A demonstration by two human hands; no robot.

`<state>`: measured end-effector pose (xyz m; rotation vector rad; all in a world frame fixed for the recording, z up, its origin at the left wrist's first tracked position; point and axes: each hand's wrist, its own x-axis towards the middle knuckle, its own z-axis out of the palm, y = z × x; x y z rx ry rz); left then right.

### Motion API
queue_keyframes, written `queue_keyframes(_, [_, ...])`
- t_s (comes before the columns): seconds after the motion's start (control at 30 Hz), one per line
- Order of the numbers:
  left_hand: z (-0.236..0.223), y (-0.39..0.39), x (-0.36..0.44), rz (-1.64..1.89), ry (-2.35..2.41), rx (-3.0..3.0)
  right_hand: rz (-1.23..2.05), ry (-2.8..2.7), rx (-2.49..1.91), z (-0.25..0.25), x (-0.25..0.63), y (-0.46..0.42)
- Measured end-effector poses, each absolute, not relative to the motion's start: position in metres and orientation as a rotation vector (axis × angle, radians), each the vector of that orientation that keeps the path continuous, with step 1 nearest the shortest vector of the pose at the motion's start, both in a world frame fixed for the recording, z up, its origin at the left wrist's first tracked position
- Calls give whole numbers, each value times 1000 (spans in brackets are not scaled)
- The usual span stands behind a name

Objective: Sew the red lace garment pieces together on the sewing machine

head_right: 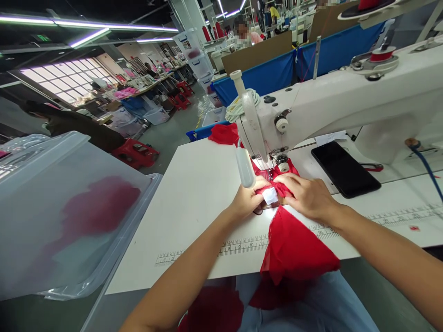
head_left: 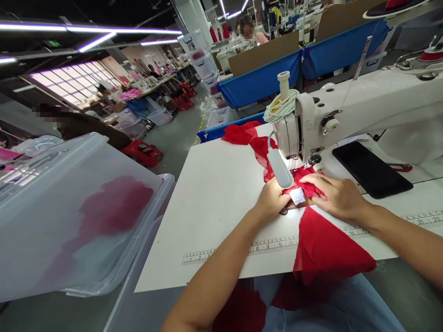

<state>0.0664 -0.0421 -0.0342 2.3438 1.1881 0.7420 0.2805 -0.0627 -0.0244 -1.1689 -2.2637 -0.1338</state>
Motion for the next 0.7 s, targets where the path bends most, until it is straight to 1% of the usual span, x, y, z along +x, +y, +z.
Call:
queue_keyframes(0.17, [-33, -41, 65, 760, 1092, 2437, -94, -2353, -1135, -24, 278, -64])
queue_keyframes(0.37, [-36, -40, 65, 886, 1025, 2374, -246, -2349, -1118, -27, 278, -65])
queue_keyframes(0.5, [-40, -39, 67, 935, 993, 2380, -288, -2321, -1143, -29, 275, -66])
queue_keyframes(0.7, [-39, -39, 67, 898, 997, 2448, -187, -2293, -1312, -31, 275, -66])
